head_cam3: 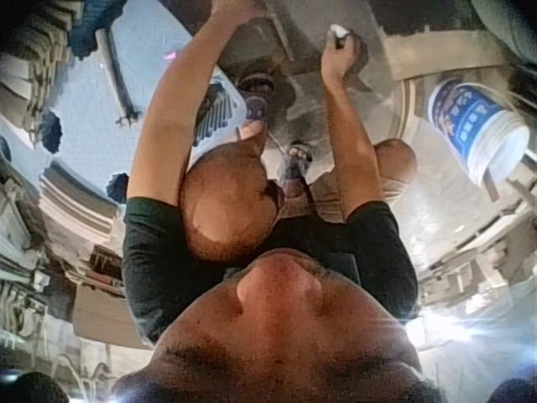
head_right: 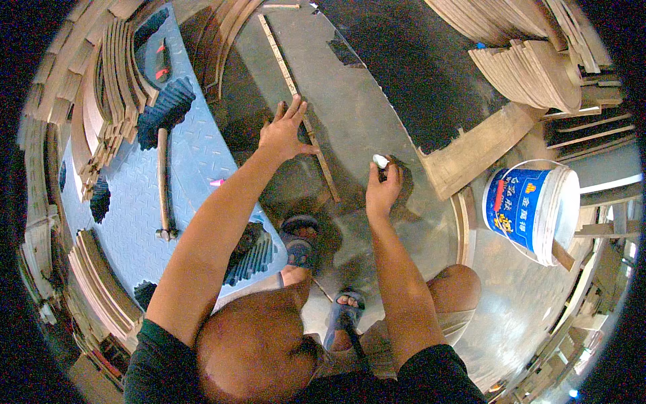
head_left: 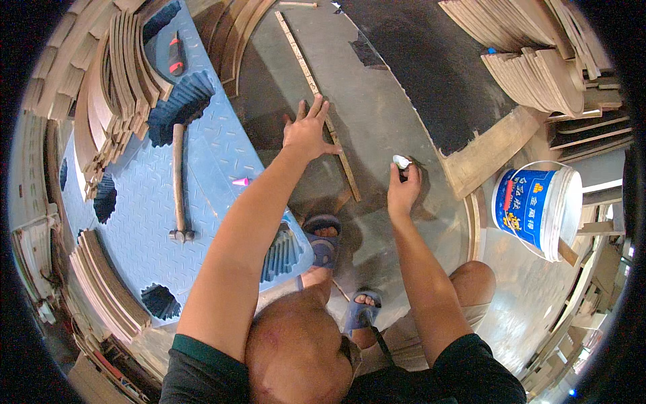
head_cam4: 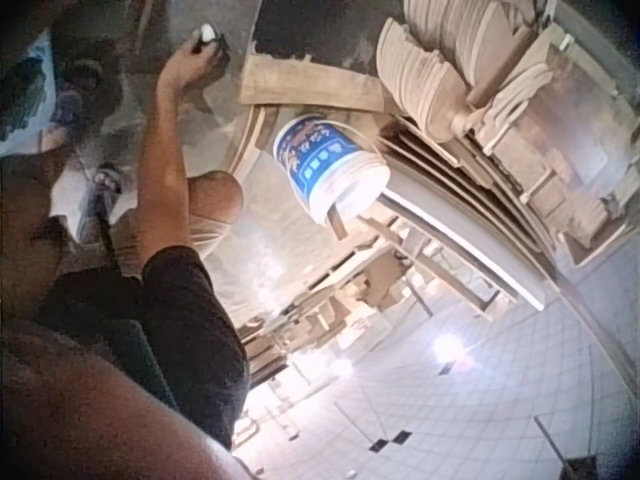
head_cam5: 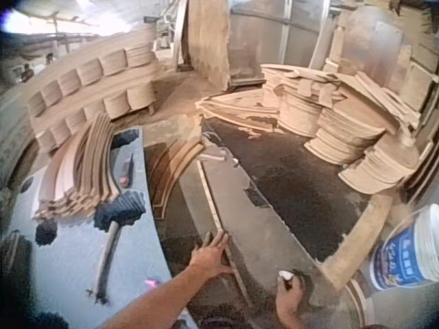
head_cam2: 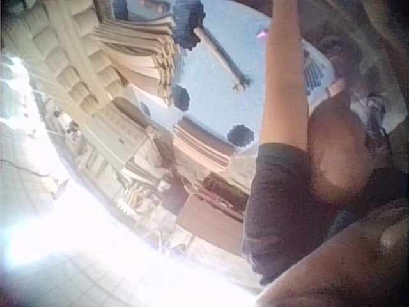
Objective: The person applies glue from a small white bottle to a thin strip of wood, uses a utility knife to trim the strip, and presses it into place on the edge of a curved wooden panel on a blue pallet.
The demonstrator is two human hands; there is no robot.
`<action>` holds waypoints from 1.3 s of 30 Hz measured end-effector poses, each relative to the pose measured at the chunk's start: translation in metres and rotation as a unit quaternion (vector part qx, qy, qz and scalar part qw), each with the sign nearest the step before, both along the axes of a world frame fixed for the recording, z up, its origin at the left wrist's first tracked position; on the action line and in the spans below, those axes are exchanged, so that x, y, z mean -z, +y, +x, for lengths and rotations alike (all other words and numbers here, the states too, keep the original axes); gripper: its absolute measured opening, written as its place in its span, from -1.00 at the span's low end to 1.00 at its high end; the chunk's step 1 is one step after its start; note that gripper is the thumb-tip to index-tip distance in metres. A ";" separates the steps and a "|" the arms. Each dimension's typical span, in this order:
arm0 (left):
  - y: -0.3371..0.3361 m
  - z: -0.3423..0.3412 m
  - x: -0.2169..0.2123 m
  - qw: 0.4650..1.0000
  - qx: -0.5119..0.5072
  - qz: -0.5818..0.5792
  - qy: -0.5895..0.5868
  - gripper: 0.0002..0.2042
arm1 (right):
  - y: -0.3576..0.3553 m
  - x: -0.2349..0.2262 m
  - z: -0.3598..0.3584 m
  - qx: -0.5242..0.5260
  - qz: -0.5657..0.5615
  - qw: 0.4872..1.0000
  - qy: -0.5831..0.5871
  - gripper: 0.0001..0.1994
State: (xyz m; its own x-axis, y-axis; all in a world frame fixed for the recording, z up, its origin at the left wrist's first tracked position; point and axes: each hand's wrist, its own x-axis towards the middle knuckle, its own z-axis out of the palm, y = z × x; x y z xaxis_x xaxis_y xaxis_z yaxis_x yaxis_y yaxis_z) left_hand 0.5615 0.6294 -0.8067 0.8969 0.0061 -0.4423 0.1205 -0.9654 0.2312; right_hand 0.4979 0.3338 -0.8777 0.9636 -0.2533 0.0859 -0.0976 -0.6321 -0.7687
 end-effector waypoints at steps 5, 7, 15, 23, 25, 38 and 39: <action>-0.006 -0.001 -0.003 1.000 0.004 0.011 0.008 0.41 | 0.003 0.013 -0.024 0.063 -0.071 0.993 -0.066 -0.48; -0.007 0.000 -0.002 1.000 -0.001 0.016 -0.010 0.35 | 0.018 0.013 -0.044 0.073 -0.078 0.993 -0.043 -0.42; 0.006 0.007 0.020 0.971 -0.112 -0.051 -0.203 -0.34 | 0.079 -0.024 -0.037 -0.167 -0.134 0.976 0.048 -0.45; 0.019 0.020 0.027 0.915 -0.330 -0.194 -0.125 -0.52 | 0.088 -0.029 -0.016 -0.203 -0.045 0.974 0.085 -0.62; 0.014 0.025 0.029 0.905 -0.347 -0.211 -0.129 -0.50 | 0.087 -0.026 -0.016 -0.194 0.035 0.973 0.119 -0.67; 0.010 0.035 0.068 0.874 -0.359 -0.304 -0.125 -0.52 | 0.070 -0.018 -0.020 -0.094 0.394 0.853 0.330 -0.73; 0.010 0.036 0.071 0.874 -0.361 -0.300 -0.122 -0.53 | 0.069 -0.015 -0.019 -0.096 0.391 0.855 0.327 -0.72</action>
State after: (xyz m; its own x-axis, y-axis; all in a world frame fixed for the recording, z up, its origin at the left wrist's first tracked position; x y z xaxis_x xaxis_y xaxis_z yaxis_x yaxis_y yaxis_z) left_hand 0.5972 0.6390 -0.8776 0.8228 0.4433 -0.3556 0.5251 -0.3535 0.7742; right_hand 0.4784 0.4029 -0.8630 0.7713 0.1816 -0.6101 -0.6201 -0.0018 -0.7845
